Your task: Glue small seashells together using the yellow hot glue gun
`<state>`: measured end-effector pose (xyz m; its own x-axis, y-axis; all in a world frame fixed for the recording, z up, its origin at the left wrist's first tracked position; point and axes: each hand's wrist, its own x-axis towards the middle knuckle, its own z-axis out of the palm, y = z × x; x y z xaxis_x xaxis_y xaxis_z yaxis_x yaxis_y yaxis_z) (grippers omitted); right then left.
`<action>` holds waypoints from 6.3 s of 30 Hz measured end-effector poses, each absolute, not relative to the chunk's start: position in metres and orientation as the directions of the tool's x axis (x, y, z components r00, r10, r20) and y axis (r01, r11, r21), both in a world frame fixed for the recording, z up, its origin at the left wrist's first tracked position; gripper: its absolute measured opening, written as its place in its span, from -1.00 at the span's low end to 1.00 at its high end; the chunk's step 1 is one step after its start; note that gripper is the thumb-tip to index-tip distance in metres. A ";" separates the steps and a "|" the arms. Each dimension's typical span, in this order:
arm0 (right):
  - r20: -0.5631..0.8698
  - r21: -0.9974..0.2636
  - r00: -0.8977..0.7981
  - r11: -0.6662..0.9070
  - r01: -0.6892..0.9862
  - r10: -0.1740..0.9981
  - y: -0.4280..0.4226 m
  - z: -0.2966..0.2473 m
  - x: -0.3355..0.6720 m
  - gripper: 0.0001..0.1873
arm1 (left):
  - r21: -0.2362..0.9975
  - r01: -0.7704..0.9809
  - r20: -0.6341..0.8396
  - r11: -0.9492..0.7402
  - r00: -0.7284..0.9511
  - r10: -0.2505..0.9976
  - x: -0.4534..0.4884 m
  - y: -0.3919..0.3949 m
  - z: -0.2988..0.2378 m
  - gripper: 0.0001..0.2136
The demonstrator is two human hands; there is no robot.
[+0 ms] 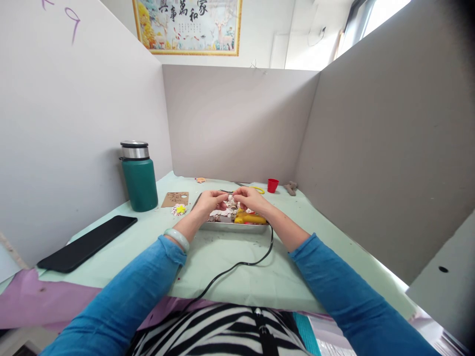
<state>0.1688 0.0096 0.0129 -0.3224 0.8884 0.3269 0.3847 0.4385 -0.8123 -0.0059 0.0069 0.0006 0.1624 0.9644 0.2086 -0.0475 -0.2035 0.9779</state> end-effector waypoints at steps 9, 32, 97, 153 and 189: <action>0.361 -0.776 -0.321 0.473 0.418 0.876 0.007 0.015 0.167 -0.91 | 0.984 -0.052 0.178 -0.172 0.181 0.967 -0.006 0.007 -0.001 -0.71; 0.381 -0.753 -0.298 0.481 0.450 0.875 0.008 0.015 0.168 -0.90 | 0.991 -0.111 0.106 -0.079 0.270 0.957 -0.007 0.007 0.000 -0.76; 0.513 -0.478 -0.322 0.577 0.662 0.795 0.010 0.021 0.177 -0.77 | 0.994 -0.093 0.076 -0.057 0.212 0.974 -0.009 0.009 -0.002 -0.79; 0.280 -0.918 -0.143 0.308 0.251 0.949 -0.011 0.009 0.190 -0.83 | 0.199 0.894 0.150 -0.401 0.376 0.914 0.007 0.014 0.016 -0.89; 0.365 -0.858 -0.115 0.382 0.343 0.924 -0.015 0.001 0.173 -0.63 | 0.999 -0.040 0.037 -0.024 0.375 0.926 0.012 -0.005 0.001 -0.77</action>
<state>0.1728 -0.0148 0.0011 -0.1154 0.9237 0.3653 0.3433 0.3822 -0.8579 0.0123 -0.0048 0.0014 0.3746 0.9264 0.0370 -0.0401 -0.0237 0.9989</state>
